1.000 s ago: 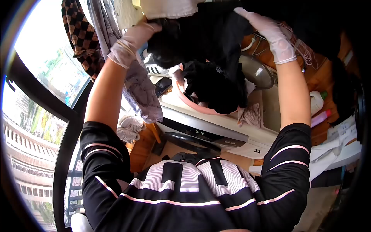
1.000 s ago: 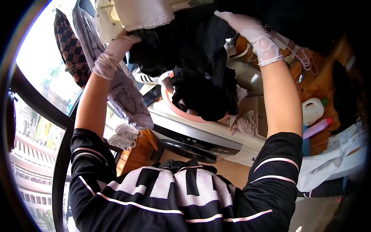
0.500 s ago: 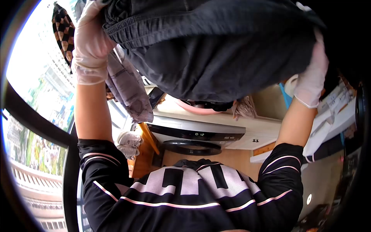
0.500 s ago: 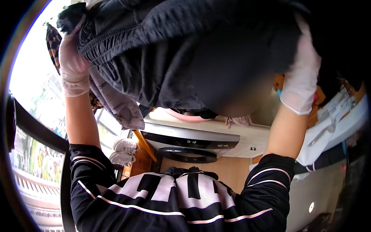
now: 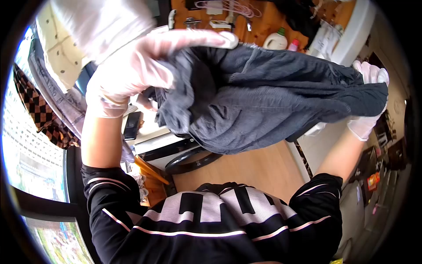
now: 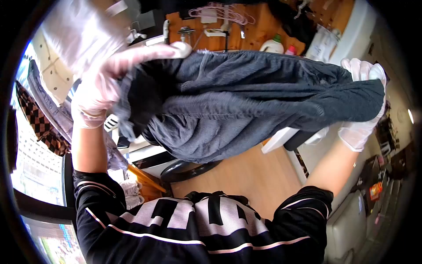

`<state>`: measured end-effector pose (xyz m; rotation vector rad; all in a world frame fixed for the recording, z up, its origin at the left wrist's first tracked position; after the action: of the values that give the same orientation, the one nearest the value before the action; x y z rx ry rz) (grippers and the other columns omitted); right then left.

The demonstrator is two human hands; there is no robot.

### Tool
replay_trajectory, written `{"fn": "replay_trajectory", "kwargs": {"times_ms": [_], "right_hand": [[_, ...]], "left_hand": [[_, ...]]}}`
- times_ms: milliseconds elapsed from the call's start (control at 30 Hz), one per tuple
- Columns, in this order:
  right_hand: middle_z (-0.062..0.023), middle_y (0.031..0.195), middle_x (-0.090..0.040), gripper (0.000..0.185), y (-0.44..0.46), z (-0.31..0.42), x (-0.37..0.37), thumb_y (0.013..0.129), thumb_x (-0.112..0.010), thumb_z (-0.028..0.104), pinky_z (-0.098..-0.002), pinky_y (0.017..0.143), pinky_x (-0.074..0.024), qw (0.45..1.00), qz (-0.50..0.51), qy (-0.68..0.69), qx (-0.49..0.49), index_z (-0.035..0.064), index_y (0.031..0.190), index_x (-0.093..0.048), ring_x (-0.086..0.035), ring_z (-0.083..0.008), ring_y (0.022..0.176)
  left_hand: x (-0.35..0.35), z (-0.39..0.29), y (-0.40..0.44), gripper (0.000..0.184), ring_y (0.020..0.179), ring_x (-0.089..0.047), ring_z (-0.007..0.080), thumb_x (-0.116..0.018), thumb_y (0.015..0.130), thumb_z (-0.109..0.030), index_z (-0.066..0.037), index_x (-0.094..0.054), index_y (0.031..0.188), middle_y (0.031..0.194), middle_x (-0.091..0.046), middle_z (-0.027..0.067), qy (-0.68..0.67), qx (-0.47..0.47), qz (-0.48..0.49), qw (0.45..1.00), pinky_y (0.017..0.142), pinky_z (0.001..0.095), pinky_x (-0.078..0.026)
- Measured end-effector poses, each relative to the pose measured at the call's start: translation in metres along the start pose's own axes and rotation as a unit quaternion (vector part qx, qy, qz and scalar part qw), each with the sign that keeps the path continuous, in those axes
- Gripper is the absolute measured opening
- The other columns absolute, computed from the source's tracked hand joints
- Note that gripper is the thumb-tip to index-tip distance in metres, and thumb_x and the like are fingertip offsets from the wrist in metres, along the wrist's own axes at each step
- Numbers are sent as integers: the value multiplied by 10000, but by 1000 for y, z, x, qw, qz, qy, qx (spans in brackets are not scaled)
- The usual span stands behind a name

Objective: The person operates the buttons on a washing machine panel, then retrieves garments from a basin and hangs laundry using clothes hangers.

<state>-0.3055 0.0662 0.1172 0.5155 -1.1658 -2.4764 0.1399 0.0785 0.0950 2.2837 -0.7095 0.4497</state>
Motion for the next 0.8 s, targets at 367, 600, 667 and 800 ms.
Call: {"fn": "replay_trajectory", "kwargs": {"times_ms": [367,600,667,800], "right_hand": [[-14,607,-587,251,-85,147,-14,638,-640,331,-325,700,-368,625,547,-547,-101,86,584,-632,-535,-176,680],[-144,806,-597,163,-162,180,81,702,-693,133,-404,796,-426,439,221,-845,-210,-13,760,-652,-563,-271,801],[-145,841,-609,205,-170,195,101,664,-718,85,-394,844,-423,419,210,-864,-180,-20,831,-662,-565,-286,867],[-125,871,-624,257,-191,226,141,671,-732,140,-412,860,-396,379,199,-899,-93,-2,873,-660,-565,-268,903]], "left_hand": [[-168,-7,103,658,984,-612,360,-605,736,-6,-117,-401,1351,1065,-637,185,557,256,10,790,864,378,-474],[-218,27,159,299,851,-645,347,-646,716,-147,-28,-644,991,870,-671,182,549,184,135,804,749,391,-511],[-238,20,180,396,819,-654,320,-740,659,-182,-25,-656,1012,842,-673,172,463,166,165,855,757,363,-491],[-279,13,216,389,618,-542,64,-625,773,-44,-67,-615,1161,809,-650,32,120,302,125,937,520,200,-446]]}}
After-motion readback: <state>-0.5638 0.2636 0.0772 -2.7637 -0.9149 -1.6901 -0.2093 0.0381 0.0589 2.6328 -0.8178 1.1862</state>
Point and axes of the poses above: each hand's wrist, its own y-axis towards the middle knuckle, its own x-axis out of the back of the hand, z = x × y, the point moved 2 cm from there along y, towards the middle knuckle
